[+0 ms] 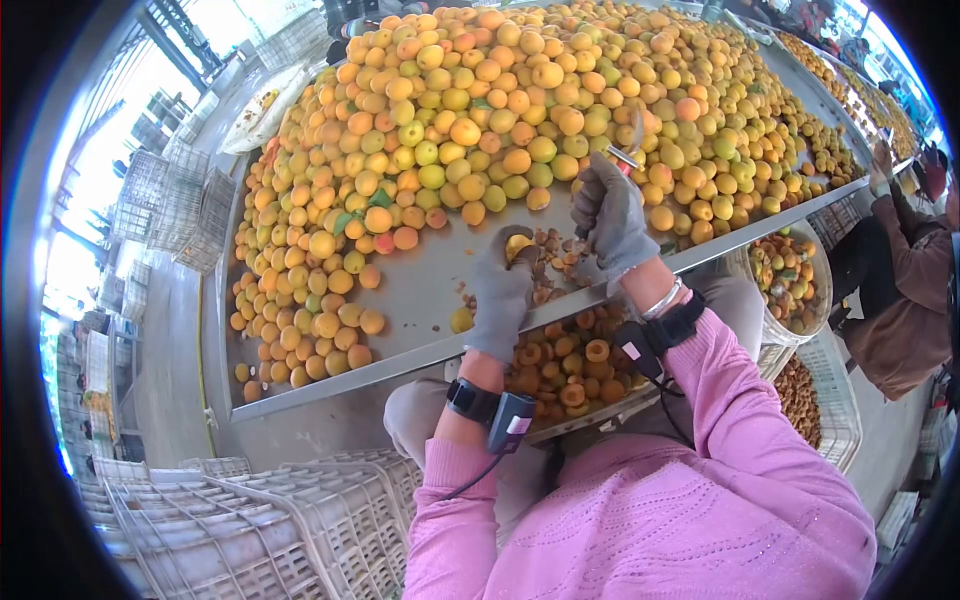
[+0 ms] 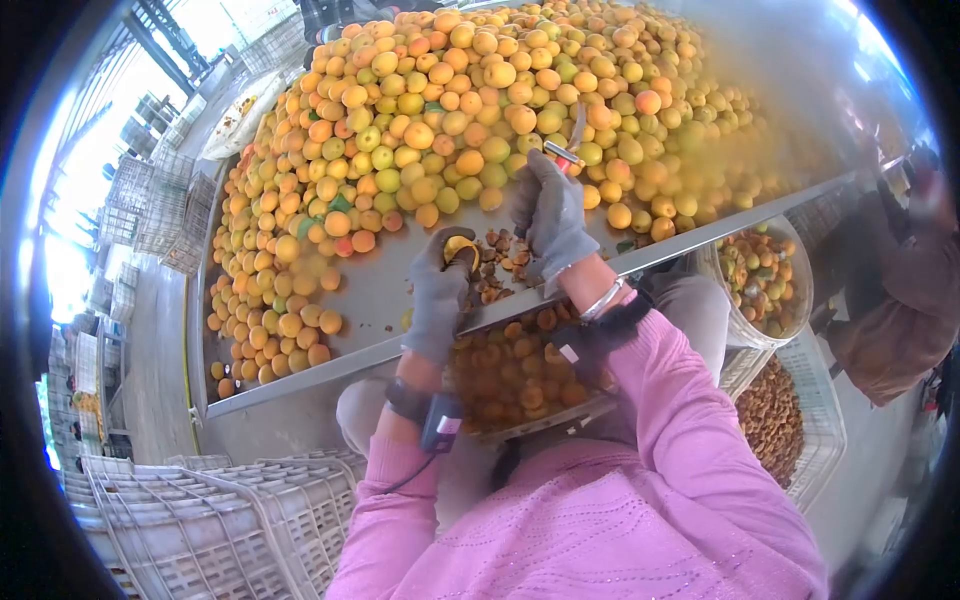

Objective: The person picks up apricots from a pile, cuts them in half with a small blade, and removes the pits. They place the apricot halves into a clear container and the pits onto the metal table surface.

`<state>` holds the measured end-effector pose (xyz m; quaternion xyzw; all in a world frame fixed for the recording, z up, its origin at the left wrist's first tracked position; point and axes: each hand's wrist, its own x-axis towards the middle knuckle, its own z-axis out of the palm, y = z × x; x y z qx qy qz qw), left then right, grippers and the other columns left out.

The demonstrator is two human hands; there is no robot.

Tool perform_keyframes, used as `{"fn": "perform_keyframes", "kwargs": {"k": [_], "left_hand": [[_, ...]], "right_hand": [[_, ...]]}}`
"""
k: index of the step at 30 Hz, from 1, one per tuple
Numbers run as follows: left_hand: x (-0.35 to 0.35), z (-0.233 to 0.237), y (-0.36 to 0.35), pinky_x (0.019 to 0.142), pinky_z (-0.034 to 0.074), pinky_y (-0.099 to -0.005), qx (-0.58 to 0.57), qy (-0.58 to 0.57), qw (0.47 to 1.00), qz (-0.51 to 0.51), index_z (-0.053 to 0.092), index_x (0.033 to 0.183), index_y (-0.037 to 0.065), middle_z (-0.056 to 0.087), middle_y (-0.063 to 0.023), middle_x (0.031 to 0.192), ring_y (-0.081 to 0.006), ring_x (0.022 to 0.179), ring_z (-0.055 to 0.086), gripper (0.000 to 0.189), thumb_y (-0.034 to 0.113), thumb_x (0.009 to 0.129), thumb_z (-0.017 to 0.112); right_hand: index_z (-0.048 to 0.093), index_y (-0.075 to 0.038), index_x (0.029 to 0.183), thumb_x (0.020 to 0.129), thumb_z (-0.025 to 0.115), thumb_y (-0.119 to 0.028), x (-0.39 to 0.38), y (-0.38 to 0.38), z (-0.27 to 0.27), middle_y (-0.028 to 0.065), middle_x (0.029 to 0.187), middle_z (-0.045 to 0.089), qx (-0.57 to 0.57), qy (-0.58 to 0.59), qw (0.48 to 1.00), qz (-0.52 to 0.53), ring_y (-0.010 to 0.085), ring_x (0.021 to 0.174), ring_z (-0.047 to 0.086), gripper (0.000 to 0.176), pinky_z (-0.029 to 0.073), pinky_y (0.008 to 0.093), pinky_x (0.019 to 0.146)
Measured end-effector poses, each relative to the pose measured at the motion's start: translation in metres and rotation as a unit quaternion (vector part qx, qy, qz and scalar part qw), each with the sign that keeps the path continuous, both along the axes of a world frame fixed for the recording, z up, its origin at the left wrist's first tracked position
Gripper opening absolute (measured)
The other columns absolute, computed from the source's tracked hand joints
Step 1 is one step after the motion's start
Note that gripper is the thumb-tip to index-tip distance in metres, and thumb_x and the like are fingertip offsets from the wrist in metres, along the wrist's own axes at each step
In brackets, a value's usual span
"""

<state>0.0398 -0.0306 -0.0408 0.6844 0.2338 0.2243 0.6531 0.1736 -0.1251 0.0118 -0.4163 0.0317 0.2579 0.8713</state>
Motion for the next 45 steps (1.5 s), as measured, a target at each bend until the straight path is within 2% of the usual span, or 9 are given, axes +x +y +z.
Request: {"fn": "perform_keyframes", "kwargs": {"k": [6,12,16,19,23,28,31,34,45], "left_hand": [[0.004,-0.009,0.006,0.066,0.048,-0.0287,0.245,0.064,0.962,0.098,0.066,0.103,0.0,0.067,-0.0107,0.08,-0.013,0.071,0.059,0.02,0.016,0.092,0.064],[-0.006,0.003,0.002,0.069,0.049,-0.0285,-0.017,0.017,0.995,0.099,0.066,0.099,-0.001,0.066,-0.0029,0.079,-0.0122,0.074,0.059,0.035,0.033,0.099,0.057],[-0.026,0.032,-0.011,0.077,0.05,-0.0289,-0.189,0.005,0.969,-0.162,0.066,0.105,0.0,0.067,-0.0028,0.094,-0.0139,0.082,0.062,0.042,0.04,0.099,0.055],[-0.023,0.028,-0.019,0.082,0.049,-0.0266,-0.167,-0.056,0.942,-0.286,0.065,0.108,0.001,0.066,-0.0044,0.096,-0.0123,0.088,0.061,0.041,0.039,0.099,0.054],[-0.017,0.021,-0.016,0.083,0.049,-0.0268,-0.164,-0.035,0.953,-0.252,0.064,0.111,0.001,0.067,-0.0056,0.098,-0.0122,0.09,0.061,0.039,0.036,0.1,0.053],[-0.017,0.025,-0.014,0.083,0.051,-0.0286,-0.21,-0.024,0.97,-0.124,0.064,0.113,0.001,0.067,-0.0052,0.098,-0.0127,0.09,0.062,0.038,0.035,0.1,0.052],[-0.014,0.022,-0.01,0.085,0.052,-0.0307,-0.287,-0.08,0.954,-0.041,0.06,0.117,0.001,0.065,-0.0065,0.101,-0.0136,0.089,0.062,0.038,0.034,0.101,0.052],[-0.015,0.027,-0.012,0.084,0.051,-0.0294,-0.292,-0.177,0.937,-0.078,0.054,0.126,0.002,0.063,-0.0081,0.111,-0.0146,0.095,0.061,0.037,0.03,0.101,0.05],[-0.034,0.036,-0.007,0.09,0.049,-0.0302,-0.225,-0.217,0.944,-0.106,0.049,0.13,0.001,0.058,-0.0079,0.114,-0.0169,0.104,0.058,0.041,0.027,0.099,0.055]], "right_hand": [[0.055,-0.006,0.078,0.092,0.063,-0.029,0.001,-0.036,-0.005,-0.0021,0.051,0.037,0.005,-0.058,0.997,0.04,0.0115,0.039,0.032,0.029,0.024,0.0271,0.037],[0.057,-0.004,0.08,0.091,0.064,-0.028,0.008,-0.059,-0.008,-0.0013,0.051,0.041,-0.091,-0.096,0.991,0.019,0.0099,0.036,0.034,0.028,0.024,0.026,0.035],[0.061,-0.002,0.085,0.086,0.069,-0.027,0.033,-0.06,-0.013,0.0022,0.057,0.05,-0.265,-0.185,0.944,0.066,0.0124,0.045,0.047,0.026,0.037,0.0288,0.041],[0.064,-0.004,0.095,0.077,0.072,-0.029,0.056,-0.044,-0.031,0.0143,0.089,0.067,-0.51,-0.463,0.718,0.097,0.0284,0.088,0.066,0.032,0.051,0.0372,0.078],[0.063,-0.006,0.098,0.08,0.069,-0.032,0.066,-0.014,-0.036,0.0192,0.097,0.068,-0.641,-0.502,0.568,0.118,0.0365,0.094,0.064,0.032,0.05,0.0437,0.084],[0.063,-0.006,0.106,0.082,0.071,-0.028,0.072,-0.01,-0.029,0.016,0.091,0.069,-0.599,-0.549,0.56,0.16,0.0314,0.088,0.066,0.034,0.051,0.0402,0.078],[0.063,-0.002,0.119,0.078,0.079,-0.012,0.032,-0.021,-0.005,0.0025,0.09,0.067,-0.327,-0.298,0.859,0.258,0.0067,0.081,0.06,0.045,0.049,0.0229,0.066],[0.06,0.001,0.121,0.081,0.077,-0.009,-0.017,-0.034,0.018,0.0034,0.095,0.067,-0.13,-0.21,0.908,0.338,0.0077,0.082,0.06,0.045,0.05,0.0239,0.068],[0.057,0.0,0.111,0.1,0.053,-0.03,-0.06,-0.053,0.026,0.0094,0.083,0.062,-0.236,-0.438,0.828,0.259,0.0132,0.077,0.052,0.032,0.046,0.0304,0.071]]}}
